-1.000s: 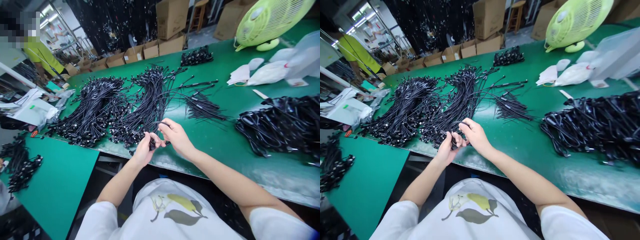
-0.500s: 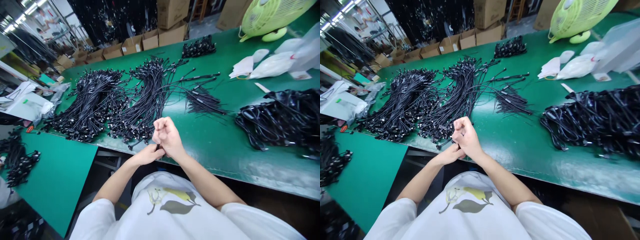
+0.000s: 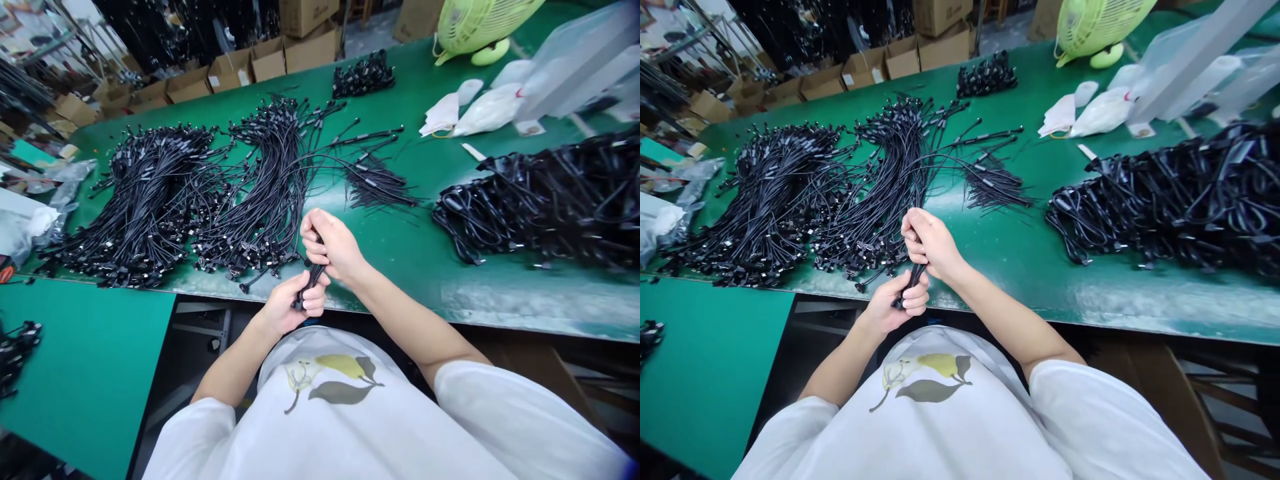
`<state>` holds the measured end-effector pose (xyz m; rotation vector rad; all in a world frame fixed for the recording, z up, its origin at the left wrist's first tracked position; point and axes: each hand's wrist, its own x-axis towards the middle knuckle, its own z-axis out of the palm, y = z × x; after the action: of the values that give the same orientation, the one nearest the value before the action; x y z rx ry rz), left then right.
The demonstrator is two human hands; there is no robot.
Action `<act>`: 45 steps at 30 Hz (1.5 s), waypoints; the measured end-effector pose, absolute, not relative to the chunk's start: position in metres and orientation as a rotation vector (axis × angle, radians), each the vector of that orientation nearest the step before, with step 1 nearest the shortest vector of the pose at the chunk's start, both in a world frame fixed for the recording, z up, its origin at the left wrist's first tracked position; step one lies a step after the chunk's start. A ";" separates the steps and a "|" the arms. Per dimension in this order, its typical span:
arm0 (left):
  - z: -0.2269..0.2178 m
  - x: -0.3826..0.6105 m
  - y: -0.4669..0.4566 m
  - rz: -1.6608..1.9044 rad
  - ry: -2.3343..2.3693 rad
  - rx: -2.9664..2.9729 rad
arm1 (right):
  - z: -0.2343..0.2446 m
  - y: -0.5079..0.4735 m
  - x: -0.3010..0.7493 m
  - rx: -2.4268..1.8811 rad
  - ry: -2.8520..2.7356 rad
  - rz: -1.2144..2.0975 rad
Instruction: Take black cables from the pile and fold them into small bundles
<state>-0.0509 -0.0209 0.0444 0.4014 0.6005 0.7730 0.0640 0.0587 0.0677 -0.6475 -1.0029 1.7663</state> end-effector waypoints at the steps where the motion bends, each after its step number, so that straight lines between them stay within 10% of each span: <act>1: 0.041 -0.050 -0.020 0.780 0.633 0.432 | 0.066 0.059 0.069 -0.683 -1.114 1.677; 11: 0.024 -0.076 -0.005 0.494 1.146 1.495 | 0.028 0.028 0.126 -0.608 -2.772 0.011; 22: 0.001 -0.058 -0.008 0.385 1.330 1.808 | 0.010 0.044 0.160 -0.755 -2.839 0.407; 30: 0.008 -0.038 0.012 0.885 1.106 0.849 | 0.004 0.106 0.258 -2.286 -2.080 0.195; 37: 0.022 -0.017 0.016 0.961 0.985 0.736 | -0.003 0.092 0.255 -2.122 -2.033 0.327; 45: 0.017 -0.018 0.006 0.952 0.911 0.652 | -0.006 0.046 0.161 -1.079 -1.500 1.687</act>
<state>-0.0176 0.0058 0.0166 0.6525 0.9111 0.9522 0.1612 0.0455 -0.0055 -1.0786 -1.5000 1.6869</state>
